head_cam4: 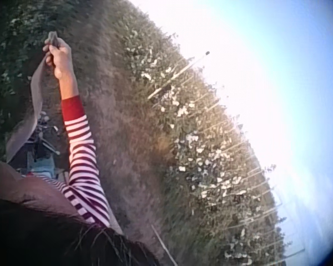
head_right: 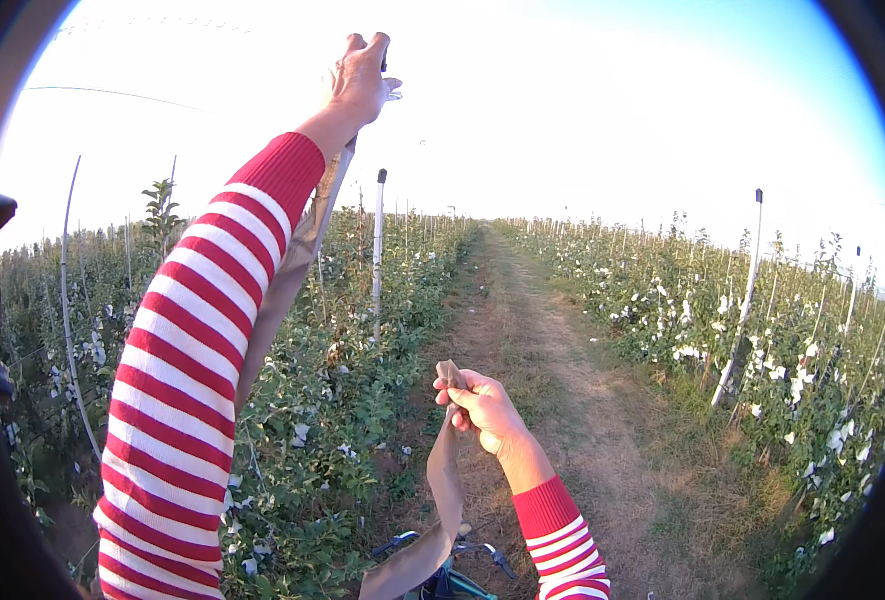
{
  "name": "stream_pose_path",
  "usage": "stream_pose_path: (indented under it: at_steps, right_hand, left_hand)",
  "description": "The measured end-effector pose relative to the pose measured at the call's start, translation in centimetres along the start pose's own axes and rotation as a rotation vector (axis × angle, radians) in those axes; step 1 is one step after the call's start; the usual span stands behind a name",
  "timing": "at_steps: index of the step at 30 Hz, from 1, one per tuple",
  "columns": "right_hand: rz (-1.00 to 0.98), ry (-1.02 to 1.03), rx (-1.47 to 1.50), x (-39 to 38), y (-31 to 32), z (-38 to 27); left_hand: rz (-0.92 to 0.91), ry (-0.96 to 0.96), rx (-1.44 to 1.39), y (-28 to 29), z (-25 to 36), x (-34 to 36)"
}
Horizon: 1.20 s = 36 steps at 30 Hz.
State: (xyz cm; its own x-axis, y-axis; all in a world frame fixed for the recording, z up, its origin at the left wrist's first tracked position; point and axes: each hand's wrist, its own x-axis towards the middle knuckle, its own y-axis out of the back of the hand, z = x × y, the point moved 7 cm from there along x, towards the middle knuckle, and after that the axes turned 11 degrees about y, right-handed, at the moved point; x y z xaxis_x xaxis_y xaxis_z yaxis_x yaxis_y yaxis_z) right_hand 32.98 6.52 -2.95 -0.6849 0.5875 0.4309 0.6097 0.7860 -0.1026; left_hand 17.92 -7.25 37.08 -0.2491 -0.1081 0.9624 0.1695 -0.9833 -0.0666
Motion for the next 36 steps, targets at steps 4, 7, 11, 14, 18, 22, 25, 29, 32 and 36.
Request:
stream_pose_path:
  at_steps: [4, 7, 11, 14, 18, 22, 25, 29, 32, 36]
  right_hand:
    - [0.004, 0.063, 0.034, -0.2, 0.2, -1.6]
    - [0.002, 0.122, -0.023, -0.4, 0.3, -2.7]
    - [-0.02, 0.16, -0.101, -0.2, -0.5, -3.9]
    - [0.012, 0.213, -0.125, -0.7, -1.3, -4.9]
    - [-0.096, 0.311, -0.211, -0.6, -2.4, -4.4]
    - [-0.053, 0.271, -0.225, -0.8, -1.8, -4.7]
    - [-0.046, 0.264, -0.226, -0.4, -1.0, -3.8]
    - [-0.083, 0.232, -0.207, -0.5, -0.8, -1.8]
    - [-0.076, 0.216, -0.149, -1.4, -0.6, -1.1]
    - [-0.037, 0.203, -0.106, -2.1, 0.7, 0.0]
  left_hand:
    - [0.078, 0.028, -0.163, -0.3, -1.8, 1.8]
    - [0.107, -0.091, -0.179, -0.4, -2.0, 3.4]
    - [0.132, -0.225, 0.037, -1.7, -1.0, 3.3]
    - [0.124, -0.107, 0.102, -0.4, 1.0, 2.5]
    - [0.058, -0.063, -0.115, -1.9, -3.3, 7.1]
    - [0.122, -0.204, -0.249, -0.9, -3.6, 7.6]
    - [0.165, -0.322, -0.018, -0.2, -1.5, 6.3]
    - [0.078, -0.151, 0.172, -0.2, 0.9, 5.4]
    - [0.007, -0.107, 0.088, -0.7, 1.5, 5.5]
    - [0.011, -0.044, -0.134, -0.5, -2.8, 6.7]
